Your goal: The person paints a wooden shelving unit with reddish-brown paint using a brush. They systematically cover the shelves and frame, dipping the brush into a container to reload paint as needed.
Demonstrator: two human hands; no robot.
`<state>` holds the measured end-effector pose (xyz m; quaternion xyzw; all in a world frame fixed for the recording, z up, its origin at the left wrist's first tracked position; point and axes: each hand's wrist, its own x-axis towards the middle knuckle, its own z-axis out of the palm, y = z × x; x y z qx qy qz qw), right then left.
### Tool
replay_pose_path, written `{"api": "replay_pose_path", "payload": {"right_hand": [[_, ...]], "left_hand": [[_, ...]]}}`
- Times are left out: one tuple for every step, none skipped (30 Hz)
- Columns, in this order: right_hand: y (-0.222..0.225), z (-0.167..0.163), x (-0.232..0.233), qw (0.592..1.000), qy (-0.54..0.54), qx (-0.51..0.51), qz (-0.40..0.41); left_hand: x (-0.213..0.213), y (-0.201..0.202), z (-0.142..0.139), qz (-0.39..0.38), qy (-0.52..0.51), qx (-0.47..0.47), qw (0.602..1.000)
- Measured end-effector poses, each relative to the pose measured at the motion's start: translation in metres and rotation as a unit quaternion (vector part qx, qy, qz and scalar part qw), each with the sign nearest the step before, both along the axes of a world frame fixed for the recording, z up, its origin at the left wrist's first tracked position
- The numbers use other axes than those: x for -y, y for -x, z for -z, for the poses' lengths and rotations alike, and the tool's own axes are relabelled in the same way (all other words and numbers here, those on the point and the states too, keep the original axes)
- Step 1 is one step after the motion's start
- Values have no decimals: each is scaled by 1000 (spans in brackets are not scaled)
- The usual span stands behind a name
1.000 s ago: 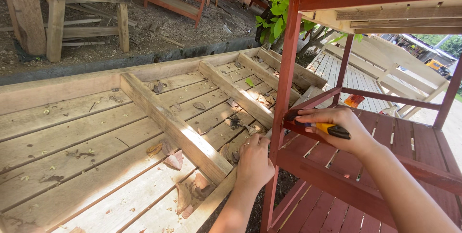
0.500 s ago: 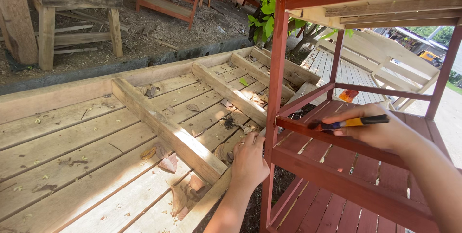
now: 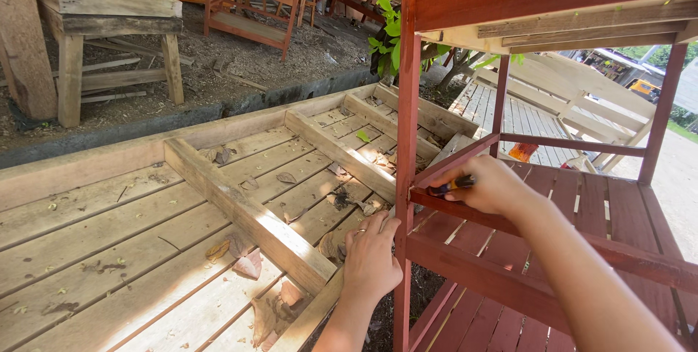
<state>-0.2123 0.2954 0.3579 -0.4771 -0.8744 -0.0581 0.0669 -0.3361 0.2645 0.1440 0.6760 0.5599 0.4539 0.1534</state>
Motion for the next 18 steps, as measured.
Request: {"api": "replay_pose_path", "payload": {"right_hand": [[8,10,0,999,-2,-28,-30],[13,14,1,997,-4,-57,-59],[15,13,2,996,4,-59,-59],[17,13,3,996,10,-60,-62],[18,11,5,996,15,-62,-65],[16,5,8,997,31,-50,-44],[12,-4,11,998,49,-36,-24],[12,-9,13,998,66,-23,-4],[14,-10,15,999,50,-12,-5],[16,-10,17,999,35,0,-6],[19,-9,19,1000,22,13,-8],[24,-2,20,1000,7,7,-6],[31,8,21,1000,-9,-1,-6],[36,13,21,1000,-26,-10,-6],[36,16,22,999,-27,-18,-13],[35,17,24,999,-26,-24,-18],[32,16,28,999,-24,-31,-20],[24,13,33,999,-11,-31,-2]], "left_hand": [[0,0,0,-1,-5,1,1000],[0,0,0,-1,-11,2,1000],[1,0,0,-2,-15,3,1000],[1,0,0,-1,-5,4,1000],[1,0,-1,0,4,5,1000],[1,1,-2,3,12,4,1000],[1,1,-3,5,18,-2,1000],[1,1,-4,7,24,-8,1000],[1,1,-5,12,30,-16,999],[1,1,-6,15,40,-30,999],[0,0,-7,17,52,-43,998],[0,0,-7,20,61,-56,996],[0,-1,-6,22,64,-57,996],[0,-1,-5,25,66,-60,996],[1,-1,-4,28,69,-62,995],[1,-1,-4,22,61,-67,996],[3,-1,-4,20,54,-75,996],[3,-2,-4,18,45,-82,995]]}}
